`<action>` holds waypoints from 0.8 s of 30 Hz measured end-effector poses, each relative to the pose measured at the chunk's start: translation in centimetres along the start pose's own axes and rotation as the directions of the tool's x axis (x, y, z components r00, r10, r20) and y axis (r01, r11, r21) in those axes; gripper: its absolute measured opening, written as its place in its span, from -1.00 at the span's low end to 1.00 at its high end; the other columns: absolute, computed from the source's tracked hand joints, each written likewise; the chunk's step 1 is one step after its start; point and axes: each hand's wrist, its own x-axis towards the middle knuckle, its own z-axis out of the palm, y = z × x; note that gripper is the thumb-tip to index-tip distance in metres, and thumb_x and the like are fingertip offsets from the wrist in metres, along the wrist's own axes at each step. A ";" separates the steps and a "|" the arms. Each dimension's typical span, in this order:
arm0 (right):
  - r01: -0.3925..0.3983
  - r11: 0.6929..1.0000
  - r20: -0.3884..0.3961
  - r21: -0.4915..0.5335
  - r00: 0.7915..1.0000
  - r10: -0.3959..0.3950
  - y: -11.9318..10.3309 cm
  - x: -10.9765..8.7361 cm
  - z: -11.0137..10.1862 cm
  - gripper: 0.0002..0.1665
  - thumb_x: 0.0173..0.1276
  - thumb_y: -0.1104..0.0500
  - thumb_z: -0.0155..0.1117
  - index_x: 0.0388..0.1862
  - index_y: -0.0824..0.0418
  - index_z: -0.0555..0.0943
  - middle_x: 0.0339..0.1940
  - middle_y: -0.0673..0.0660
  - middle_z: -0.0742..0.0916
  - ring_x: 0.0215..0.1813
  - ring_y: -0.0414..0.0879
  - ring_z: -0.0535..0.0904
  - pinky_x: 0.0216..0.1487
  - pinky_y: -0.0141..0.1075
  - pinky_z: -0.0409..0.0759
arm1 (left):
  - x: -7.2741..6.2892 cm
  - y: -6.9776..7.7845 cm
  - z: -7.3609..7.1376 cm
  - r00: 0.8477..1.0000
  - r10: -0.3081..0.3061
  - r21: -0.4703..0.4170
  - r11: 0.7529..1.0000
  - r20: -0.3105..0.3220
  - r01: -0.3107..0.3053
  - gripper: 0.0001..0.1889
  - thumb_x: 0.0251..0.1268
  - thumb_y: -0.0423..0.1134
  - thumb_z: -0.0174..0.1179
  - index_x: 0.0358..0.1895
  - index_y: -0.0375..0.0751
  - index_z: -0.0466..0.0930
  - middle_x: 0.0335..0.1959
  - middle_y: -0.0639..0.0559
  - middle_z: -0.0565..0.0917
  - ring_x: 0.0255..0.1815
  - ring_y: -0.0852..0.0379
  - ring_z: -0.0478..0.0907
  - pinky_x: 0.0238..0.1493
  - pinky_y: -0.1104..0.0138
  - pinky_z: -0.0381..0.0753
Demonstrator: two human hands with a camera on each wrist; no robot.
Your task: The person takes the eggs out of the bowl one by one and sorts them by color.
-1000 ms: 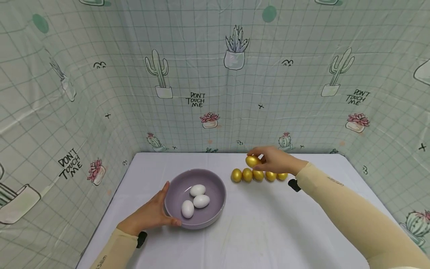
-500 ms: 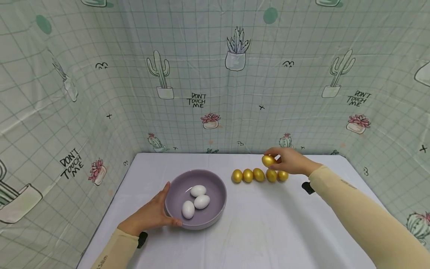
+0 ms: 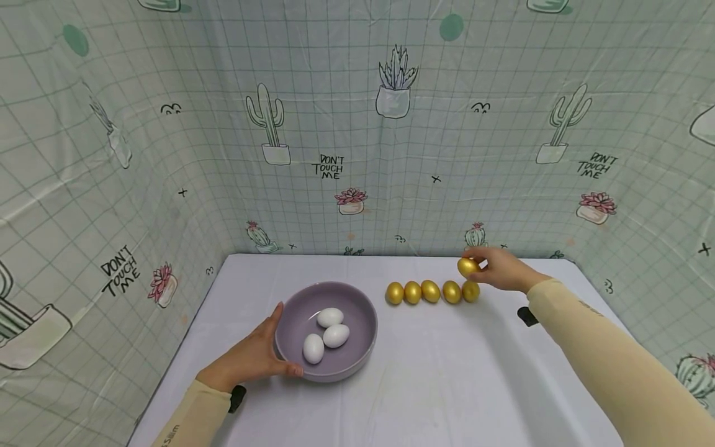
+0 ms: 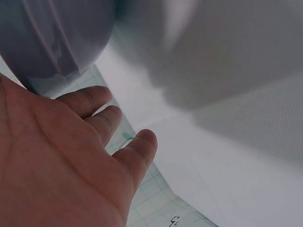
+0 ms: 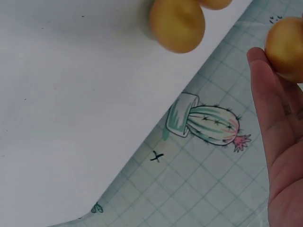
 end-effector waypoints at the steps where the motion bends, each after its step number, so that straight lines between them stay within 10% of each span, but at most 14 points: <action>1: -0.005 1.000 -0.004 0.001 1.000 0.005 0.3 -0.1 0.0 -0.44 0.32 0.21 0.40 0.26 0.35 0.52 0.02 0.29 0.68 -0.04 0.10 0.63 -0.15 -0.15 0.63 | 0.0 0.0 0.0 1.000 0.000 -0.001 1.000 0.000 0.000 0.51 -0.25 0.32 0.56 0.62 -0.22 -0.34 0.54 -0.43 0.01 0.51 -0.37 0.04 0.34 -0.21 0.20; 24: -0.209 0.977 0.014 -0.042 0.978 0.210 4.7 -0.9 1.3 -0.42 0.32 0.12 0.38 0.21 0.41 0.50 -0.05 0.35 0.66 -0.05 0.21 0.59 -0.04 0.08 0.56 | 0.0 -0.1 0.0 1.000 0.004 0.013 1.000 0.006 -0.004 0.50 -0.23 0.33 0.54 0.62 -0.22 -0.34 0.55 -0.42 0.00 0.52 -0.36 0.03 0.34 -0.21 0.21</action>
